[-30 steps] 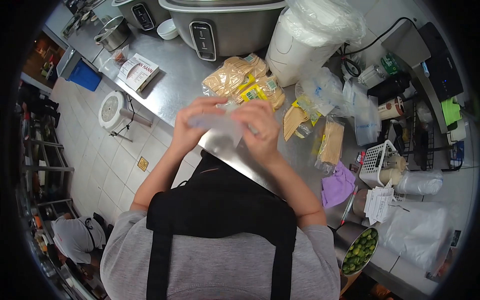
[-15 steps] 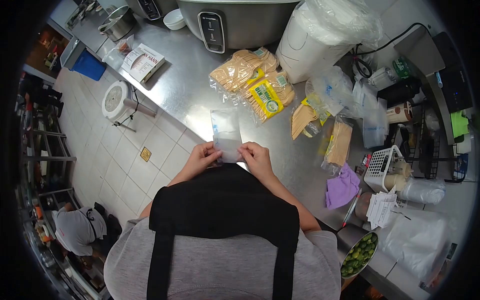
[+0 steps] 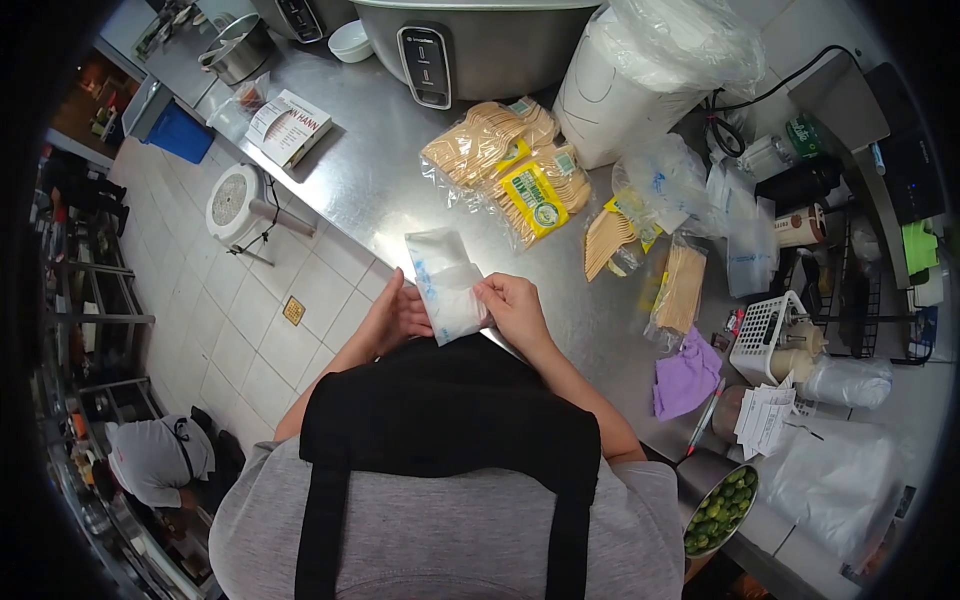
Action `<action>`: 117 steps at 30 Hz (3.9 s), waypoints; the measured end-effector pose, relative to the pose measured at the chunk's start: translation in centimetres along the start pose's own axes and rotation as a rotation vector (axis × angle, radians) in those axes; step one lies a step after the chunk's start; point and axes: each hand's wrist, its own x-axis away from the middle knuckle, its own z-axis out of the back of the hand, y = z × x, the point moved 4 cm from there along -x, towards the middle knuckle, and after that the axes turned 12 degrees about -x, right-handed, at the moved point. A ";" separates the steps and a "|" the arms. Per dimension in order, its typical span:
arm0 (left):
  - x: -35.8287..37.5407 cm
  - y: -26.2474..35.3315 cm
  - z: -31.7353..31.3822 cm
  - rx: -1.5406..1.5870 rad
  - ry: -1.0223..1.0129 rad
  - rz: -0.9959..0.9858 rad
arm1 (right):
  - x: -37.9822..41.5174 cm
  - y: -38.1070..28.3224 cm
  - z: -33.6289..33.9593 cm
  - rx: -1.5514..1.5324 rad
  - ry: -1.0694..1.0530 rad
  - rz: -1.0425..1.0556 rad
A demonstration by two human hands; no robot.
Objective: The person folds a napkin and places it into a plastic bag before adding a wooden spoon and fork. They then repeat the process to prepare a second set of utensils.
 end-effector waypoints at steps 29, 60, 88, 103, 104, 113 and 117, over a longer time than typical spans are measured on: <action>-2.5 5.8 -7.8 0.162 -0.082 -0.280 | 0.1 -5.2 2.1 -0.203 0.180 0.198; -2.2 6.6 -6.1 0.204 0.042 -0.298 | 14.2 -43.1 43.6 -0.542 1.456 1.406; -3.2 6.4 -6.7 0.158 0.028 -0.158 | 0.8 -14.9 3.2 0.299 0.041 0.382; -2.7 5.5 -6.0 0.076 -0.055 -0.198 | -1.0 -11.2 -1.2 0.922 -0.166 0.628; -3.0 5.2 -6.0 0.073 -0.059 -0.197 | -1.0 -11.2 -1.3 0.968 -0.143 0.681; -3.0 5.6 -6.4 0.154 -0.020 -0.265 | -3.3 -5.3 3.1 0.375 0.142 0.196; -3.5 5.2 -6.0 0.213 0.080 -0.272 | -1.6 -2.7 2.1 -0.300 0.116 0.104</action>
